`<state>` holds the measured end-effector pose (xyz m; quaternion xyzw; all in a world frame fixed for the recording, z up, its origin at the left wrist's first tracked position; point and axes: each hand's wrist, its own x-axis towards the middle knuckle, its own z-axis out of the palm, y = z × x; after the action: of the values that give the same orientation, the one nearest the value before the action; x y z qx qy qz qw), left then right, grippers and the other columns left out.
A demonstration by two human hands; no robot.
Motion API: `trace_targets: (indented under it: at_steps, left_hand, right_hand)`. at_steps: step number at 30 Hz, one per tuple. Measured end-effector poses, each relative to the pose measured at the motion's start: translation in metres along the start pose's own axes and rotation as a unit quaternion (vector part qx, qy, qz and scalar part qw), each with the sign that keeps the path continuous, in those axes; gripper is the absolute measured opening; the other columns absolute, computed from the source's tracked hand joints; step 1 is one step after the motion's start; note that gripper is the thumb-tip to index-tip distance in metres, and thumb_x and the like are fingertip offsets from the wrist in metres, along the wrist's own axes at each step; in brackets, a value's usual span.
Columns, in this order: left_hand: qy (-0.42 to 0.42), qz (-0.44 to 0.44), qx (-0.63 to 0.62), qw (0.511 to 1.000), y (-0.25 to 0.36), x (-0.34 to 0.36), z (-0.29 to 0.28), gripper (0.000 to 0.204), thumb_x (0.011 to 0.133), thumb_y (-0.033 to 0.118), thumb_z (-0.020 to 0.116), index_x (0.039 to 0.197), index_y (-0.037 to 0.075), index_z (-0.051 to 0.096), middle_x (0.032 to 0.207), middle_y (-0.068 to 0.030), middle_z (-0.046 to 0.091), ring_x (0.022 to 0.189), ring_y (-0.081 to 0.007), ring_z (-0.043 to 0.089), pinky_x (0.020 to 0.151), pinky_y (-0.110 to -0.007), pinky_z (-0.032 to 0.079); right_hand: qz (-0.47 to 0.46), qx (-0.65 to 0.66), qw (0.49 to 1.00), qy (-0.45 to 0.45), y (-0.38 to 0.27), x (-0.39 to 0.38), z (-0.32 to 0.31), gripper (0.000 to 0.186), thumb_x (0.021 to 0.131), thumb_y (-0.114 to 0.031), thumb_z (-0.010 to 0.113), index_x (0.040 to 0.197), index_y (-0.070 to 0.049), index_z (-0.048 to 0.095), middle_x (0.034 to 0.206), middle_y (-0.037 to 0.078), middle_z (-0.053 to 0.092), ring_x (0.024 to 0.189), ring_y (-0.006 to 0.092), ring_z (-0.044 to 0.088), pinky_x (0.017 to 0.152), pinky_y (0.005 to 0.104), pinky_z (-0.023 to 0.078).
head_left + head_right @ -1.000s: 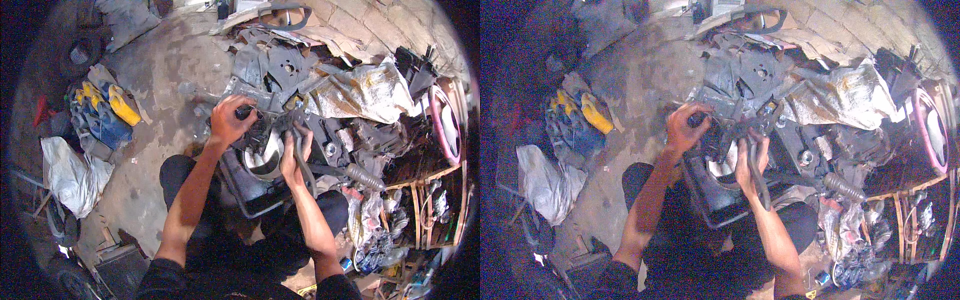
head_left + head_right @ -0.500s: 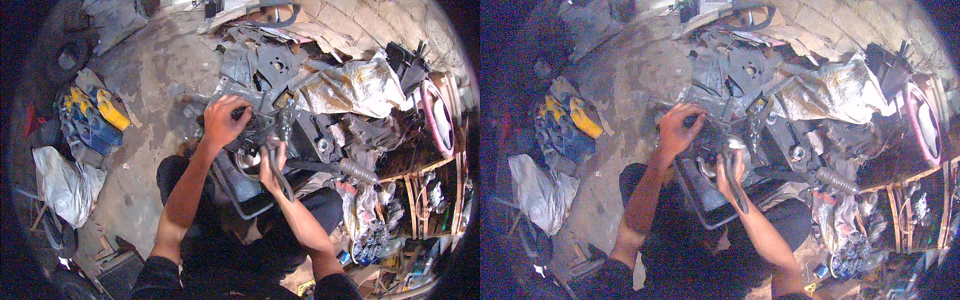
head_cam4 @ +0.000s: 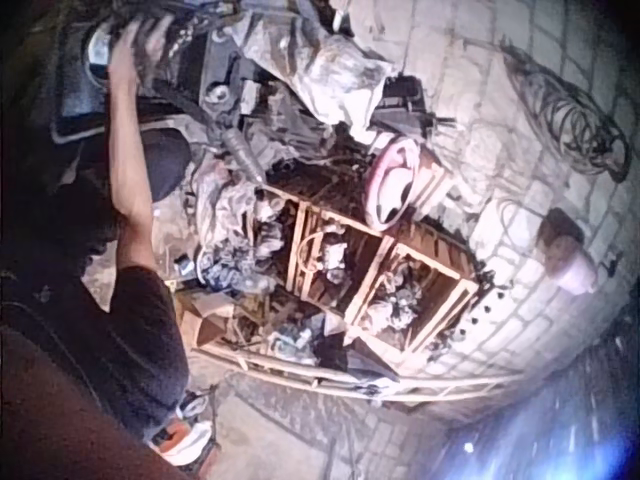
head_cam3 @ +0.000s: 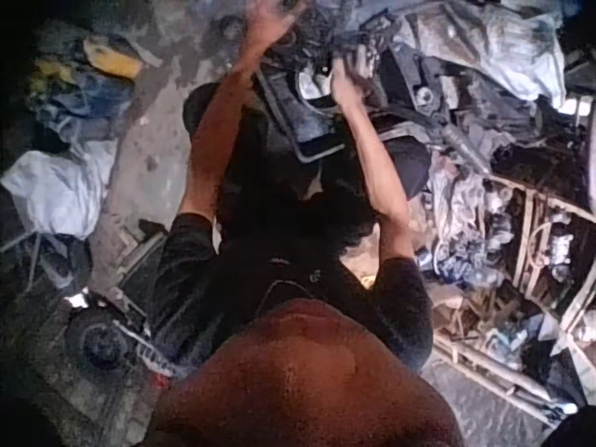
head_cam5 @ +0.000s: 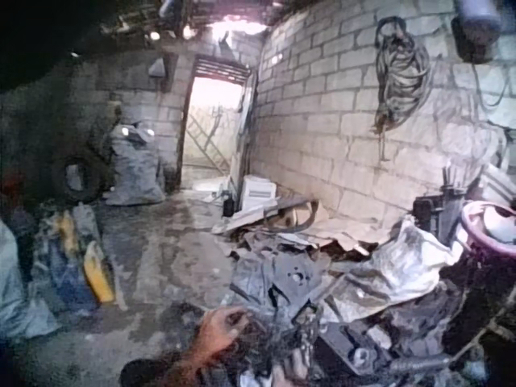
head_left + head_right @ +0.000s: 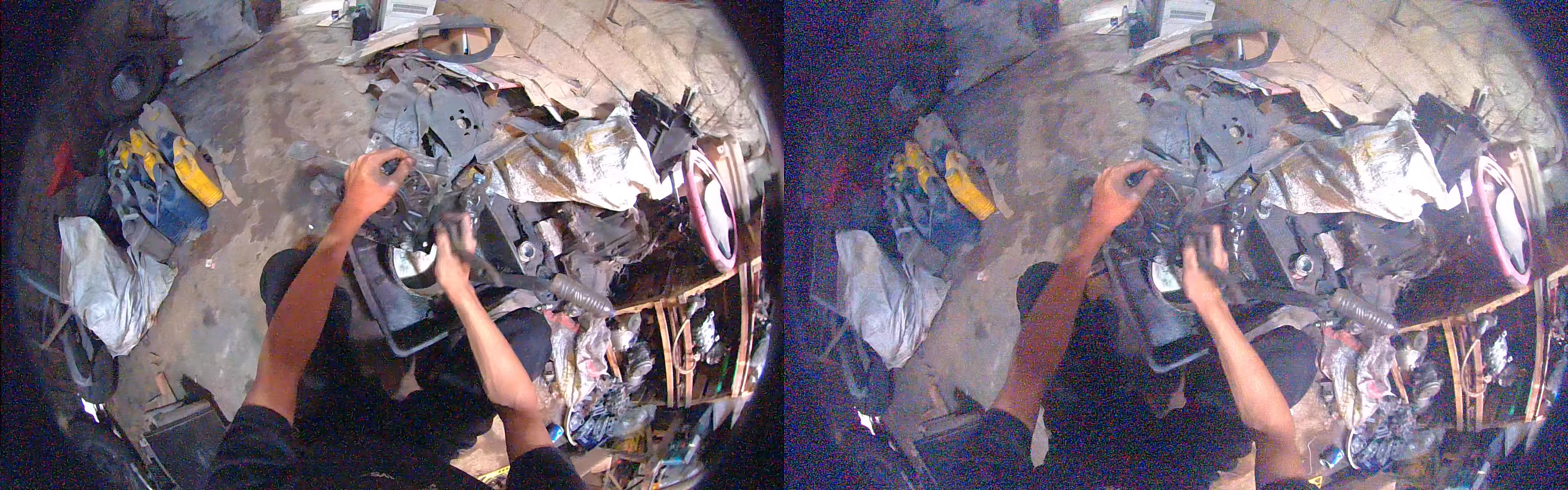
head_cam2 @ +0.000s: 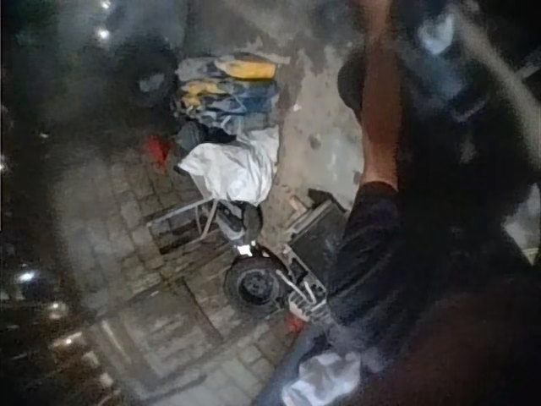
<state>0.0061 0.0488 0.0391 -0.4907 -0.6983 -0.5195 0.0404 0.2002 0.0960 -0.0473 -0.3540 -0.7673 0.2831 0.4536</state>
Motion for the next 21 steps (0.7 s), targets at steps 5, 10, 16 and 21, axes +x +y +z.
trace_targets:
  at_steps: [5, 10, 16, 21]
  left_hand:
    - [-0.014, -0.005, -0.005, 1.0, -0.01, 0.0, -0.011, 0.025, 0.085, 0.037, 0.067, 0.093, 0.014, 0.073, 0.092, -0.0091, 0.072, 0.086, -0.0301, 0.068, 0.076, -0.039, 0.051]
    - [0.02, 0.026, 0.002, 0.999, -0.005, -0.003, 0.001, 0.019, 0.085, 0.03, 0.069, 0.092, 0.012, 0.073, 0.091, -0.0093, 0.072, 0.086, -0.0283, 0.069, 0.076, -0.037, 0.052]
    - [-0.012, 0.025, -0.103, 0.994, -0.011, 0.001, -0.009, 0.013, 0.085, 0.022, 0.069, 0.09, 0.01, 0.072, 0.089, -0.0083, 0.072, 0.085, -0.0276, 0.069, 0.074, -0.035, 0.052]
    - [0.041, 0.025, -0.007, 0.999, -0.003, -0.005, 0.003, 0.016, 0.085, 0.026, 0.069, 0.089, 0.011, 0.072, 0.089, -0.0081, 0.072, 0.085, -0.0289, 0.068, 0.074, -0.037, 0.052]
  right_hand:
    - [0.059, 0.107, 0.992, 0.043, -0.059, 0.02, -0.023, 0.025, 0.093, -0.021, 0.056, 0.107, -0.001, 0.053, 0.09, 0.011, 0.063, 0.082, 0.0234, 0.059, 0.074, 0.0379, 0.046]
    - [0.005, 0.071, 0.997, 0.011, -0.042, 0.0, 0.0, 0.032, 0.088, -0.009, 0.061, 0.117, 0.0, 0.05, 0.091, 0.021, 0.065, 0.081, 0.0351, 0.065, 0.073, 0.0416, 0.05]
    - [-0.088, 0.007, 0.996, -0.007, -0.059, -0.023, -0.001, 0.021, 0.077, -0.005, 0.068, 0.095, 0.0, 0.059, 0.081, 0.017, 0.063, 0.072, 0.0364, 0.062, 0.062, 0.0419, 0.049]
    - [-0.024, 0.031, 0.995, 0.096, -0.052, -0.001, -0.011, 0.021, 0.084, -0.011, 0.072, 0.098, 0.0, 0.061, 0.083, 0.01, 0.065, 0.075, 0.017, 0.06, 0.07, 0.0334, 0.048]
